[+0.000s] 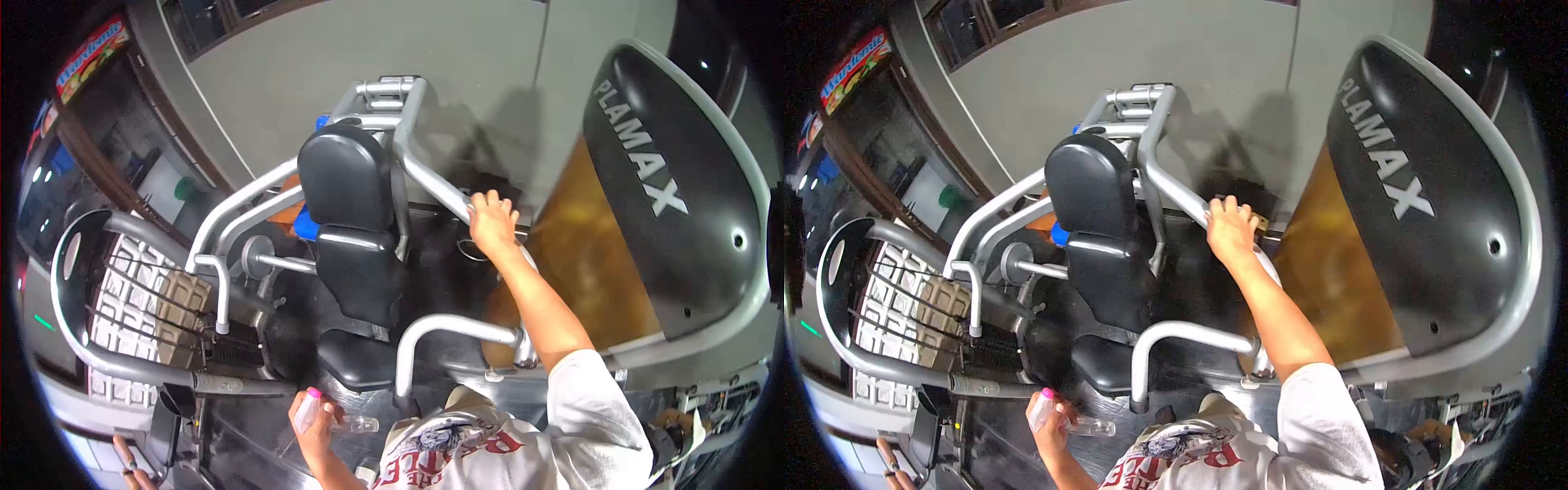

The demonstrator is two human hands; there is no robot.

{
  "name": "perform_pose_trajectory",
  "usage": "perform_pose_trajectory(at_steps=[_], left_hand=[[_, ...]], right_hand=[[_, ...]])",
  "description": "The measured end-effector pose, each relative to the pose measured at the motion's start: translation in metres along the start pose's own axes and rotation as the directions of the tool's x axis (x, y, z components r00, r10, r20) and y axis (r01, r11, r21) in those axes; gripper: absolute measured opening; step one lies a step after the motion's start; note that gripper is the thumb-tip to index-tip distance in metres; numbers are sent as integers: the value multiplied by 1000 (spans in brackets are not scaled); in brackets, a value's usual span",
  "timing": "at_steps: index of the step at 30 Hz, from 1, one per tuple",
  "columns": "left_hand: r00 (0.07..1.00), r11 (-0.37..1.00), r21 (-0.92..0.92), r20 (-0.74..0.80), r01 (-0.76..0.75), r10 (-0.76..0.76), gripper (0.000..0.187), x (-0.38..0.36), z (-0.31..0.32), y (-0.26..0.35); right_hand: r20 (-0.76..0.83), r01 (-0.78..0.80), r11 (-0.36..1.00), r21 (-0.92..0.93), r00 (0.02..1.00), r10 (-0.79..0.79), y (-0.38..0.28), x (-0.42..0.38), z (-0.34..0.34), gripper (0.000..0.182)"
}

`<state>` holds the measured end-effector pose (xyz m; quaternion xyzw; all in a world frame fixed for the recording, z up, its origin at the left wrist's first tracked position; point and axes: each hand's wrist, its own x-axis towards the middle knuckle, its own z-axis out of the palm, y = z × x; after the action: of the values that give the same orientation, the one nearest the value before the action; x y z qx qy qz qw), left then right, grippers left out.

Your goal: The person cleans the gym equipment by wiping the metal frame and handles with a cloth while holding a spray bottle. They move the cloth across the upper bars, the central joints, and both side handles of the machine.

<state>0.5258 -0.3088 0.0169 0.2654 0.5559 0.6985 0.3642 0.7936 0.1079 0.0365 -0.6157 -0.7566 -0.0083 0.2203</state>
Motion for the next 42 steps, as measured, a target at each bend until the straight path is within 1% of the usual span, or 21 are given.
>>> perform_pose_trajectory(at_steps=[2, 5, 6, 9, 11, 12, 15, 16, 19, 20, 23, 28, 31, 36, 39, 42], left_hand=[[999, 999, -31, -24, -37, 36, 24, -10, 7, 3], [992, 997, 41, -101, -66, 70, 23, -29, 21, 7], [991, 995, 22, -89, -95, 96, 20, -35, 22, 4], [983, 992, 35, -138, -117, 121, 19, -61, 27, 0], [982, 995, 10, -157, -102, 102, 18, -79, 33, 0], [982, 995, 0, -160, -102, 101, 17, -88, 37, 1], [986, 996, -1, -147, -86, 85, 17, -110, 39, 1], [987, 997, 3, -138, -78, 78, 17, -117, 38, 1], [993, 999, -29, -120, -24, 20, 16, -128, 33, 7], [994, 1000, -10, -107, -16, 15, 18, -130, 27, 8], [993, 999, -7, -111, 48, -49, 18, -127, 21, 20], [999, 1000, -30, 40, 8, -7, 15, -121, 7, 45], [992, 999, -38, 120, -22, 27, 15, -119, -13, 44], [984, 999, -32, 178, 22, -16, 15, -121, -33, 41], [977, 999, -42, 212, 26, -17, 16, -123, -45, 42], [973, 998, -57, 230, 9, 4, 18, -120, -60, 42]], right_hand=[[0, 74, 997, -15, 997, -74, -19, 24, 19, 31], [25, 138, 990, -29, 990, -138, -46, 55, 42, 33], [38, 133, 991, -6, 990, -132, -51, 61, 43, 33], [87, 111, 993, 38, 990, -113, -64, 78, 38, 34], [71, 92, 994, 54, 993, -95, -63, 83, 44, 37], [88, 77, 995, 66, 993, -82, -61, 86, 44, 41], [150, 69, 993, 101, 985, -84, -52, 84, 35, 42], [131, 66, 994, 91, 988, -77, -49, 81, 29, 41], [182, -11, 994, 108, 983, -9, -28, 66, 15, 42], [176, -18, 996, 86, 984, 3, -18, 55, 8, 43], [212, -127, 990, 64, 971, 111, 4, 18, -21, 45], [201, -156, 986, -52, 966, 163, 29, -34, -47, 45], [224, -263, 965, 4, 940, 256, 33, -72, -71, 46], [157, -348, 937, -21, 925, 347, 41, -129, -85, 47], [209, -395, 917, -48, 894, 396, 41, -153, -99, 51], [179, -439, 899, 0, 884, 432, 46, -186, -103, 50]])
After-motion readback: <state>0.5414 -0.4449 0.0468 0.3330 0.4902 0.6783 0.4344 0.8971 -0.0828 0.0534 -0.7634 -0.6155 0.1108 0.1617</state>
